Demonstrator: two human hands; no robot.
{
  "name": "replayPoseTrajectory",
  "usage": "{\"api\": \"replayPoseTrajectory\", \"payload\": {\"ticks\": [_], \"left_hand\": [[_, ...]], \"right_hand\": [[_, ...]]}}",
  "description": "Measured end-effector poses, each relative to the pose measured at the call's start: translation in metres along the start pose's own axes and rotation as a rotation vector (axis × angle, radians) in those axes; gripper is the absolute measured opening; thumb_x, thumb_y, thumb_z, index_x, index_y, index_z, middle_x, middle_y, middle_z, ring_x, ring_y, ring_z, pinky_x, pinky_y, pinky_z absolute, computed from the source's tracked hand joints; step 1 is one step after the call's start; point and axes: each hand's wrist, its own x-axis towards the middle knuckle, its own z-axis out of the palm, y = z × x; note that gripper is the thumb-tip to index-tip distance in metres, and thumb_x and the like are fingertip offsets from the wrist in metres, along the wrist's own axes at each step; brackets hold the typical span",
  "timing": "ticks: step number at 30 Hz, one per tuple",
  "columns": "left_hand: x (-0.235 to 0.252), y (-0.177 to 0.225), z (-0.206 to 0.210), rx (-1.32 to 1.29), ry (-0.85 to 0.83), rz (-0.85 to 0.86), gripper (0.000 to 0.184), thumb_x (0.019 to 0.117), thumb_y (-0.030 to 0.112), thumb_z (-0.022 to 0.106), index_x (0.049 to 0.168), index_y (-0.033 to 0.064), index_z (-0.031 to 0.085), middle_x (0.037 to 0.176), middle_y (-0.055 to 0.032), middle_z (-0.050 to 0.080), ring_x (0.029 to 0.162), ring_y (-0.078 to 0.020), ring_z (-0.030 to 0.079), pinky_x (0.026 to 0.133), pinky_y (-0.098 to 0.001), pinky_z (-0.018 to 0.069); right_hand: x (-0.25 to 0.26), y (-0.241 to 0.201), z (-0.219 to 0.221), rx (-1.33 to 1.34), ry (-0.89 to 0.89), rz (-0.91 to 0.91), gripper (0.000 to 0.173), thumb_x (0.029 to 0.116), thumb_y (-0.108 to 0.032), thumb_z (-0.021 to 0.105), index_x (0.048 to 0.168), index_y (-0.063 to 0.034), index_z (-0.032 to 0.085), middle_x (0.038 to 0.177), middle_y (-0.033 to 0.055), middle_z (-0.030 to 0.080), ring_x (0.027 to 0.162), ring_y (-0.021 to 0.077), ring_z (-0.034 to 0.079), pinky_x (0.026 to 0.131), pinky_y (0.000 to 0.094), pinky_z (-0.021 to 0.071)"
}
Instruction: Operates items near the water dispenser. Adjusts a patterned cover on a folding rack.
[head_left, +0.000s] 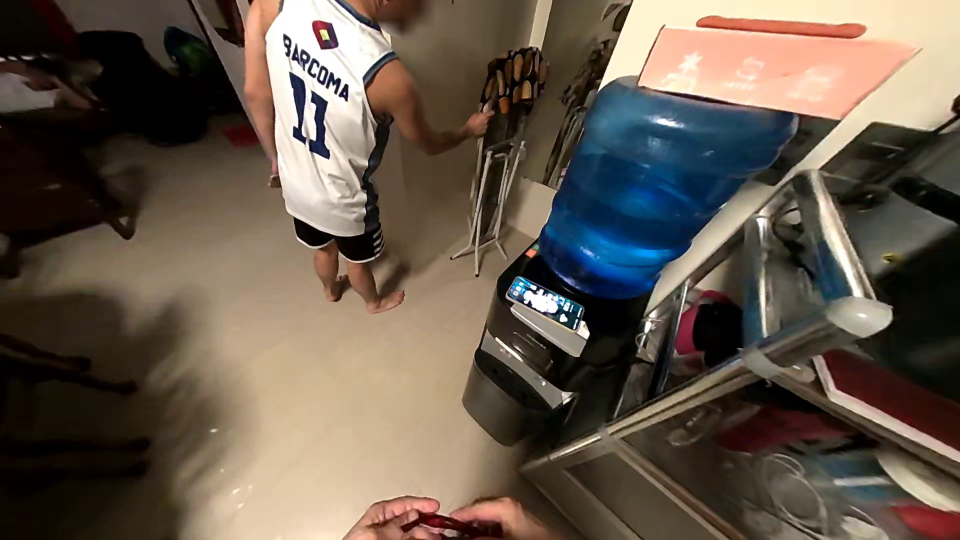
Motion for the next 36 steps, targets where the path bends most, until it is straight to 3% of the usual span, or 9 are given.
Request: {"api": "replayPoseTrajectory", "payload": {"ticks": [4, 7, 11, 15, 23, 28, 34, 36], "left_hand": [[0.006, -0.002, 0.011, -0.061, 0.011, 0.011, 0.048, 0.1123, 0.023, 0.024, 0.148, -0.0001, 0.046, 0.127, -0.0226, 0.068, 0.115, -0.0338, 0.068, 0.102, -0.0493, 0.0532], [0.006, -0.008, 0.008, -0.093, 0.060, 0.013, 0.051, 0.1125, 0.029, 0.020, 0.150, 0.0028, 0.043, 0.133, -0.0200, 0.065, 0.117, -0.0332, 0.067, 0.101, -0.0500, 0.0535], [0.000, -0.014, -0.004, -0.019, 0.285, -0.025, 0.047, 0.1125, 0.029, 0.028, 0.146, 0.0023, 0.049, 0.134, -0.0144, 0.065, 0.114, -0.0278, 0.069, 0.097, -0.0449, 0.0568], [-0.012, -0.019, -0.013, -0.027, 0.383, -0.048, 0.046, 0.1125, 0.030, 0.031, 0.145, 0.0030, 0.050, 0.133, -0.0135, 0.066, 0.112, -0.0265, 0.069, 0.095, -0.0435, 0.0577], [-0.024, -0.030, -0.010, -0.034, 0.462, -0.094, 0.044, 0.1120, 0.031, 0.035, 0.143, 0.0051, 0.052, 0.132, -0.0118, 0.067, 0.111, -0.0253, 0.070, 0.094, -0.0421, 0.0580], [-0.025, -0.034, -0.005, -0.027, 0.499, -0.086, 0.043, 0.1119, 0.028, 0.037, 0.144, 0.0041, 0.051, 0.131, -0.0121, 0.067, 0.112, -0.0256, 0.070, 0.094, -0.0426, 0.0578], [-0.026, -0.040, -0.005, -0.050, 0.554, -0.046, 0.042, 0.1111, 0.026, 0.038, 0.143, 0.0027, 0.050, 0.130, -0.0127, 0.068, 0.110, -0.0255, 0.070, 0.094, -0.0425, 0.0579], [-0.027, -0.042, -0.005, -0.062, 0.572, -0.041, 0.041, 0.1110, 0.026, 0.039, 0.143, 0.0026, 0.051, 0.129, -0.0130, 0.068, 0.110, -0.0257, 0.070, 0.093, -0.0426, 0.0580]], "right_hand": [[0.004, -0.002, 0.005, -0.039, -0.078, -0.028, 0.041, 0.0984, -0.008, 0.064, 0.138, -0.0020, 0.060, 0.112, 0.0177, 0.072, 0.097, 0.0227, 0.070, 0.090, 0.0424, 0.0574], [0.005, 0.003, 0.001, -0.126, -0.072, -0.046, 0.041, 0.0976, -0.002, 0.061, 0.139, 0.0017, 0.058, 0.115, 0.0215, 0.070, 0.102, 0.0274, 0.070, 0.095, 0.0450, 0.0554], [0.003, -0.002, -0.031, -0.198, 0.154, 0.051, 0.036, 0.0970, -0.003, 0.061, 0.133, -0.0033, 0.065, 0.121, 0.0159, 0.070, 0.109, 0.0231, 0.068, 0.100, 0.0405, 0.0543], [-0.003, -0.025, -0.089, -0.266, 0.477, 0.139, 0.037, 0.0985, -0.008, 0.060, 0.136, -0.0077, 0.064, 0.126, 0.0109, 0.068, 0.114, 0.0177, 0.066, 0.102, 0.0369, 0.0538], [0.002, -0.048, -0.195, -0.557, 0.930, 0.217, 0.041, 0.1002, -0.003, 0.055, 0.141, -0.0052, 0.060, 0.135, 0.0230, 0.060, 0.120, 0.0340, 0.061, 0.103, 0.0494, 0.0499], [0.021, -0.041, -0.233, -0.663, 1.090, 0.144, 0.036, 0.0994, 0.000, 0.055, 0.134, -0.0029, 0.065, 0.134, 0.0226, 0.061, 0.120, 0.0341, 0.062, 0.102, 0.0477, 0.0508], [0.042, -0.031, -0.256, -0.633, 1.155, 0.098, 0.035, 0.0982, 0.000, 0.058, 0.133, 0.0027, 0.064, 0.133, 0.0261, 0.060, 0.123, 0.0375, 0.060, 0.106, 0.0492, 0.0481], [0.047, -0.030, -0.260, -0.619, 1.170, 0.087, 0.032, 0.0980, -0.001, 0.060, 0.129, 0.0032, 0.064, 0.132, 0.0260, 0.060, 0.119, 0.0375, 0.062, 0.103, 0.0491, 0.0503]]}}
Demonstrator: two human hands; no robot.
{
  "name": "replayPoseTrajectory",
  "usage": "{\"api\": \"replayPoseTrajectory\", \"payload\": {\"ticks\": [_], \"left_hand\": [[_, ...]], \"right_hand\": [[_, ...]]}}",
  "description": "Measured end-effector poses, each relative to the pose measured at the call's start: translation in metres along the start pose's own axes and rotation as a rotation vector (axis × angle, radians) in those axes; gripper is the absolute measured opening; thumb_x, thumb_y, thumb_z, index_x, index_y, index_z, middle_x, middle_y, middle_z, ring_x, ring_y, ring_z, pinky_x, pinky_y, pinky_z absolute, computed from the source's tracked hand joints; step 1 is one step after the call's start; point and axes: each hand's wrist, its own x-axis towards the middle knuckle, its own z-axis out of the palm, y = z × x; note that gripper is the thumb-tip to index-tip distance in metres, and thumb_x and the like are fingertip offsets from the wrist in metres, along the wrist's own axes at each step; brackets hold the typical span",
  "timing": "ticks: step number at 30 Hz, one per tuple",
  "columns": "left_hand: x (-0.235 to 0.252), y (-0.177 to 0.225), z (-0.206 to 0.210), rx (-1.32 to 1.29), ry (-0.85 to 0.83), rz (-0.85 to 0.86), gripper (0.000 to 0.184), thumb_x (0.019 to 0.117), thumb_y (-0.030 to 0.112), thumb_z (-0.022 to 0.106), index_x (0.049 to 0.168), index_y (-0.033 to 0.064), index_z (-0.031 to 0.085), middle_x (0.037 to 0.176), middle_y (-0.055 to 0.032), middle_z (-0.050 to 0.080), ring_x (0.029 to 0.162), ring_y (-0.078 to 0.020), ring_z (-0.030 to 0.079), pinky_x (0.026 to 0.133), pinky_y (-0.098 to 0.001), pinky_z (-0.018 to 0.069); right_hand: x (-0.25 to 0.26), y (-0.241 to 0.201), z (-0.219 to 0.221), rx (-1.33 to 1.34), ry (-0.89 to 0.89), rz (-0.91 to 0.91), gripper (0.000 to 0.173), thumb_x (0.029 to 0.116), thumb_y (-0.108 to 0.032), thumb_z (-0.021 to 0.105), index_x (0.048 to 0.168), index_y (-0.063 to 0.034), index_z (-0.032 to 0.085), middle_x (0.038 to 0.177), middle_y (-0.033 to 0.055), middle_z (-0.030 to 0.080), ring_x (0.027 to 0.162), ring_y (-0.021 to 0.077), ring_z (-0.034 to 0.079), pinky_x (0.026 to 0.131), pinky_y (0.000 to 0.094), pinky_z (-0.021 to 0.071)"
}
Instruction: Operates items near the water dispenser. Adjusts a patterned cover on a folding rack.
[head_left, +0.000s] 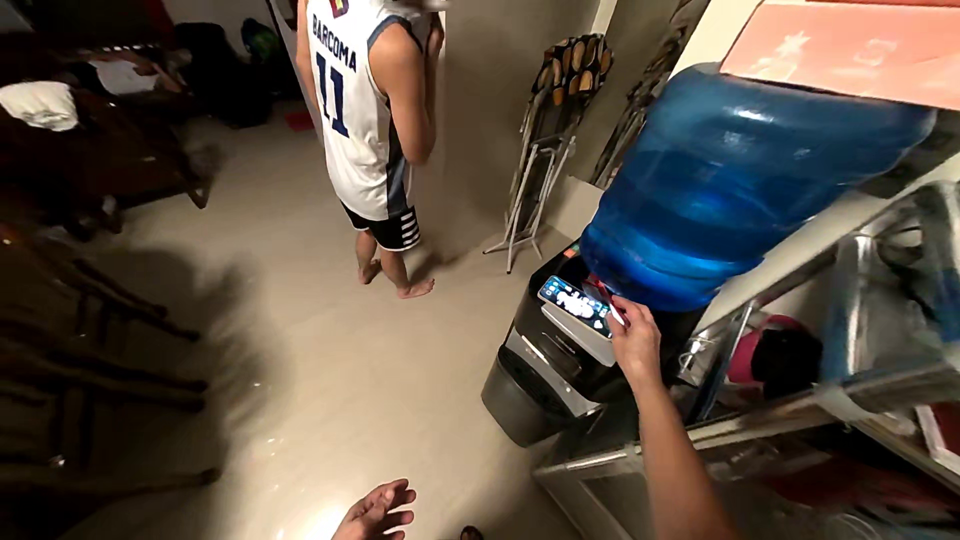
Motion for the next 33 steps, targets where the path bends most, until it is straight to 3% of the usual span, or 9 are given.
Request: {"api": "replayPoseTrajectory", "payload": {"ticks": [4, 11, 16, 19, 23, 26, 28, 30, 33], "left_hand": [[0.000, -0.004, 0.001, -0.030, 0.024, 0.001, 0.041, 0.1109, 0.026, 0.039, 0.143, 0.0027, 0.051, 0.130, -0.0135, 0.068, 0.110, -0.0265, 0.070, 0.093, -0.0431, 0.0582], [0.002, -0.004, 0.004, -0.020, 0.054, 0.008, 0.042, 0.1111, 0.027, 0.039, 0.143, 0.0027, 0.050, 0.130, -0.0134, 0.068, 0.110, -0.0266, 0.070, 0.091, -0.0433, 0.0587], [0.004, -0.005, 0.002, -0.024, 0.071, 0.016, 0.043, 0.1108, 0.028, 0.040, 0.143, 0.0022, 0.050, 0.129, -0.0139, 0.068, 0.111, -0.0271, 0.070, 0.092, -0.0440, 0.0582], [0.003, -0.003, 0.002, -0.029, 0.070, 0.012, 0.042, 0.1107, 0.027, 0.040, 0.143, 0.0025, 0.050, 0.129, -0.0135, 0.068, 0.112, -0.0266, 0.070, 0.093, -0.0437, 0.0580], [0.005, -0.001, -0.002, -0.034, 0.078, 0.020, 0.043, 0.1105, 0.028, 0.041, 0.144, 0.0028, 0.050, 0.132, -0.0136, 0.067, 0.114, -0.0268, 0.068, 0.095, -0.0446, 0.0570], [0.009, -0.003, -0.003, -0.027, 0.085, 0.019, 0.042, 0.1103, 0.026, 0.042, 0.143, 0.0016, 0.051, 0.130, -0.0149, 0.068, 0.113, -0.0283, 0.069, 0.096, -0.0461, 0.0568], [0.007, 0.002, 0.001, -0.018, 0.079, 0.027, 0.041, 0.1101, 0.026, 0.043, 0.142, 0.0026, 0.053, 0.129, -0.0139, 0.068, 0.112, -0.0278, 0.069, 0.096, -0.0454, 0.0570], [0.003, 0.009, 0.004, -0.031, 0.074, 0.060, 0.041, 0.1102, 0.027, 0.043, 0.142, 0.0031, 0.053, 0.129, -0.0134, 0.068, 0.112, -0.0272, 0.069, 0.096, -0.0449, 0.0569], [-0.009, 0.006, -0.007, -0.107, 0.130, 0.159, 0.041, 0.1105, 0.026, 0.042, 0.142, 0.0012, 0.052, 0.130, -0.0149, 0.067, 0.111, -0.0272, 0.069, 0.095, -0.0447, 0.0569]], "right_hand": [[0.007, 0.000, 0.008, 0.003, 0.029, -0.002, 0.025, 0.0972, -0.004, 0.063, 0.121, 0.0044, 0.064, 0.123, 0.0269, 0.062, 0.108, 0.0378, 0.065, 0.096, 0.0508, 0.0528], [0.017, 0.011, 0.020, -0.005, 0.011, -0.062, 0.022, 0.0965, -0.003, 0.064, 0.116, 0.0048, 0.068, 0.120, 0.0258, 0.065, 0.112, 0.0372, 0.065, 0.099, 0.0496, 0.0525], [0.019, 0.021, 0.023, -0.092, 0.032, -0.101, 0.022, 0.0979, -0.007, 0.062, 0.117, 0.0024, 0.070, 0.120, 0.0235, 0.068, 0.112, 0.0415, 0.065, 0.100, 0.0612, 0.0462], [0.015, 0.025, 0.023, -0.262, 0.105, -0.147, 0.024, 0.0976, -0.016, 0.066, 0.117, -0.0030, 0.073, 0.119, 0.0195, 0.071, 0.114, 0.0412, 0.064, 0.103, 0.0625, 0.0419], [0.010, -0.031, 0.024, -0.290, 0.255, -0.275, 0.026, 0.1006, -0.025, 0.062, 0.112, -0.0055, 0.076, 0.113, 0.0157, 0.074, 0.108, 0.0369, 0.068, 0.096, 0.0589, 0.0470], [0.014, -0.132, 0.041, 0.075, 0.026, -0.344, 0.045, 0.1044, -0.022, 0.056, 0.145, -0.0022, 0.053, 0.117, 0.0194, 0.070, 0.102, 0.0336, 0.070, 0.092, 0.0534, 0.0561], [0.023, -0.194, 0.058, 0.228, -0.181, -0.448, 0.052, 0.1068, -0.024, 0.053, 0.157, -0.0155, 0.041, 0.110, 0.0158, 0.072, 0.084, 0.0283, 0.072, 0.075, 0.0492, 0.0616], [0.044, -0.230, 0.062, 0.167, -0.530, -0.439, 0.047, 0.1094, -0.032, 0.047, 0.156, -0.0274, 0.044, 0.107, 0.0136, 0.073, 0.079, 0.0273, 0.072, 0.071, 0.0490, 0.0610], [0.112, -0.231, 0.061, -0.164, -0.975, -0.190, 0.040, 0.1106, -0.034, 0.043, 0.146, -0.0171, 0.055, 0.101, 0.0164, 0.070, 0.073, 0.0233, 0.067, 0.068, 0.0426, 0.0572]]}}
